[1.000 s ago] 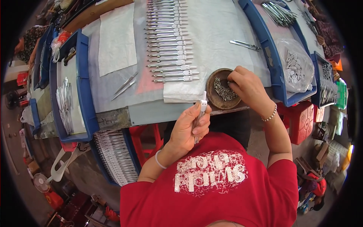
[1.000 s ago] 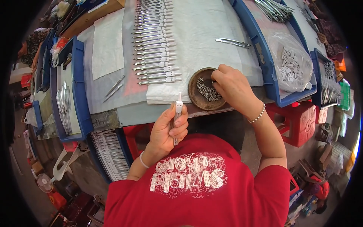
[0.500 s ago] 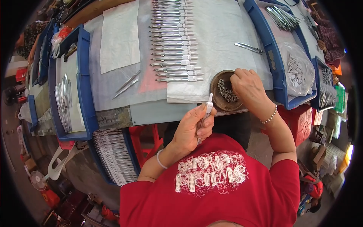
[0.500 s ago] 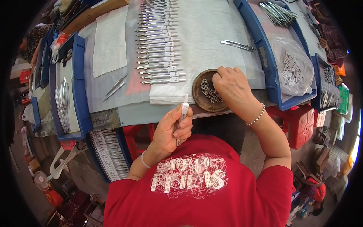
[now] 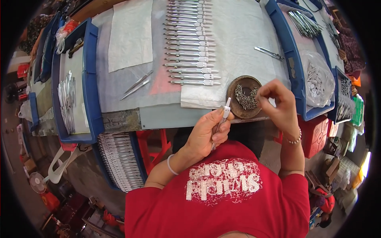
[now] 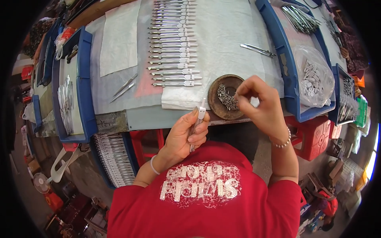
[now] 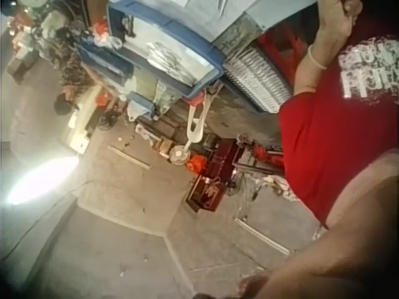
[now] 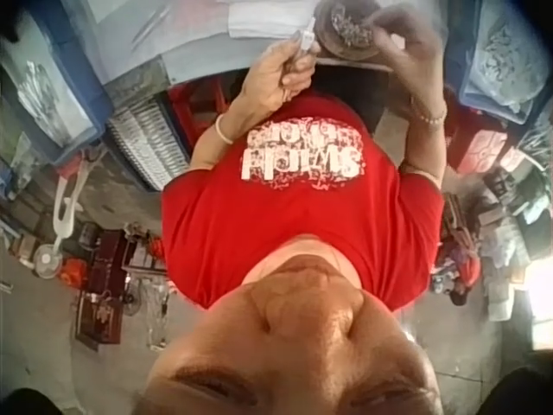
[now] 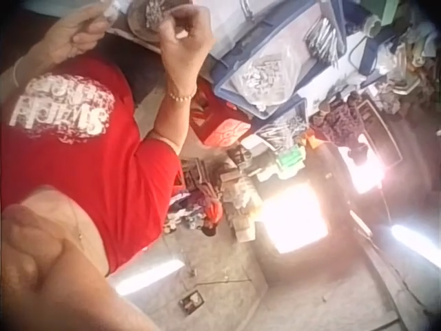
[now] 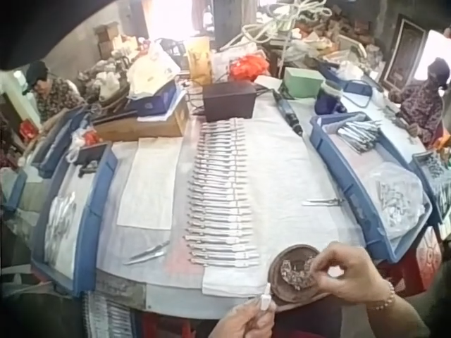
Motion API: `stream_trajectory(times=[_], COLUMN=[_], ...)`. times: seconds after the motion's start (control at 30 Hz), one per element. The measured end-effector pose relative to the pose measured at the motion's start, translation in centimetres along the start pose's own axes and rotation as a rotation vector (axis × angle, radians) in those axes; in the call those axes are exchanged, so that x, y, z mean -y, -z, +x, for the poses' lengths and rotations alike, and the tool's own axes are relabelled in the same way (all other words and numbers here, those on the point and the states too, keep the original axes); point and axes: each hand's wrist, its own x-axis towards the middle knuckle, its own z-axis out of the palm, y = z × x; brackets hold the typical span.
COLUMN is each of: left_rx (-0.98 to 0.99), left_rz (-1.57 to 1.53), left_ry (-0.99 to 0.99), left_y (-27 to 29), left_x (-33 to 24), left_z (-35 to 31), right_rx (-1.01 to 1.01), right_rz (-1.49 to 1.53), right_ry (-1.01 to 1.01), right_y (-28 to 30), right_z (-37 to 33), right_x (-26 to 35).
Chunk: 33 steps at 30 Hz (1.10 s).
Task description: Assembling internal pen components and placing them into barrels at a workstation.
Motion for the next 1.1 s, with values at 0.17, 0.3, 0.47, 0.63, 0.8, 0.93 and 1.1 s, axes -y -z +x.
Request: stream_trajectory(times=[0.17,0.3,0.47,0.63,0.8,0.93,1.1], left_rx=[-0.009,0.023,0.022,-0.023,-0.004,0.013,0.054], left_rz=[0.051,0.115,0.157,0.206,0.222,0.222,0.279], left_ry=[0.028,0.02,-0.02,-0.059,-0.055,-0.048,-0.099], left_y=[-0.4,-0.9,-1.2,-2.1,-2.2,-2.2,-1.7], left_x=[0.0,0.1,0.5,0.4,0.5,0.5,0.6], left_z=[0.6,0.9,0.7,0.2,0.0,0.0,0.2], right_rx=[0.058,0.028,-0.034,-0.075,-0.097,-0.135,-0.136], right_rz=[0.26,0.276,0.016,0.026,0.046,0.107,0.094], right_ry=[-0.04,0.094,0.224,0.277,0.323,0.197,0.132], right_y=[-1.1,-2.7,-3.9,-4.5,-4.9,-5.1,-4.9], right_z=[-2.6,-3.6,-3.5,-3.1,-3.2,-4.0,-4.1], right_x=[1.9,1.8,2.3,2.1,1.3,1.6,2.3])
